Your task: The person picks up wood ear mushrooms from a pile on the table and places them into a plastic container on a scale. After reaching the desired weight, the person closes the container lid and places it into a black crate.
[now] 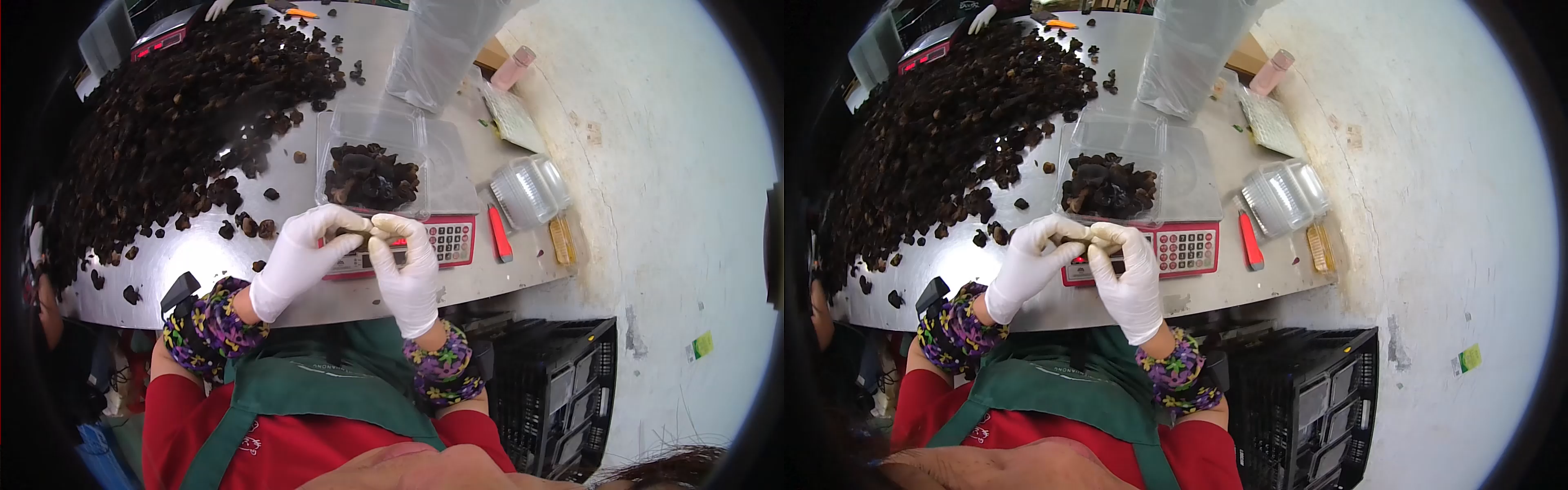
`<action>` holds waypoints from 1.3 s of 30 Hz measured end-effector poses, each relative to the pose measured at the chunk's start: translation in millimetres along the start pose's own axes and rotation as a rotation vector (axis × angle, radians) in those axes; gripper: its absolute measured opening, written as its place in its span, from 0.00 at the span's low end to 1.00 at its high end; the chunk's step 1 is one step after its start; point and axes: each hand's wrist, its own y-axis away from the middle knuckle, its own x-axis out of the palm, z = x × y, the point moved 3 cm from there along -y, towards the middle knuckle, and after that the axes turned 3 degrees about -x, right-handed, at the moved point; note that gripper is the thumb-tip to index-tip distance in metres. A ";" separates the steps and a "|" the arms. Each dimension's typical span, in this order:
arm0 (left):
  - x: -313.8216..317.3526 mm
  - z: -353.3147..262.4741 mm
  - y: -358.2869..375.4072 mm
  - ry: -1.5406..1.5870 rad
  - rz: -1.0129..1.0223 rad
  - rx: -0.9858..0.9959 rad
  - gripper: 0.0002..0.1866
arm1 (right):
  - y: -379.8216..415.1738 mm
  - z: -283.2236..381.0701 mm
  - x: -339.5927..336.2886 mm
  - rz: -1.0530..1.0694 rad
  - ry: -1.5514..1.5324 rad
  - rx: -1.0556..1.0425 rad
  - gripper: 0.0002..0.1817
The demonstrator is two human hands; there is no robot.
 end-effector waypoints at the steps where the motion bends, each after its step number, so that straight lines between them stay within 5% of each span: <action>1: 1.7 9.6 3.7 0.103 -0.011 -0.020 0.11 | 6.2 2.3 2.6 -0.002 -0.012 0.045 0.17; 6: 13.0 8.6 19.3 0.168 -0.041 -0.041 0.12 | 13.8 -1.2 2.8 0.036 0.071 0.010 0.15; 9: 9.7 0.0 24.9 0.384 -0.089 -0.047 0.25 | -9.0 -1.4 -15.7 -0.018 0.200 -0.097 0.10; 10: 1.6 1.5 25.7 0.211 -0.119 0.058 0.29 | -18.7 -6.9 -23.8 -0.062 0.184 -0.019 0.10; 14: -39.0 33.9 38.5 0.070 -0.348 -0.013 0.11 | -63.0 -22.1 -37.4 0.000 0.485 -0.165 0.15; 19: -123.1 103.5 67.5 -0.105 -0.712 -0.093 0.11 | -48.2 -19.4 -34.0 0.036 0.527 -0.231 0.17; 21: -151.9 127.9 82.1 -0.407 -0.763 -0.126 0.14 | -34.5 -17.6 -40.9 -0.017 0.567 -0.187 0.15; 27: -155.8 141.1 63.0 -1.031 -0.459 -0.039 0.41 | -6.3 -26.6 -56.7 -0.074 0.517 -0.106 0.12; 33: -153.2 173.4 23.4 -0.937 -0.264 0.039 0.41 | 2.2 -23.1 -62.2 -0.093 0.559 -0.118 0.11; 35: -141.2 145.7 31.1 -0.764 -0.046 -0.160 0.39 | 5.7 -21.7 -65.6 -0.114 0.566 -0.119 0.11; 39: -139.2 142.0 51.0 -1.033 -0.096 -0.082 0.39 | 13.2 -28.4 -73.1 -0.089 0.586 -0.108 0.10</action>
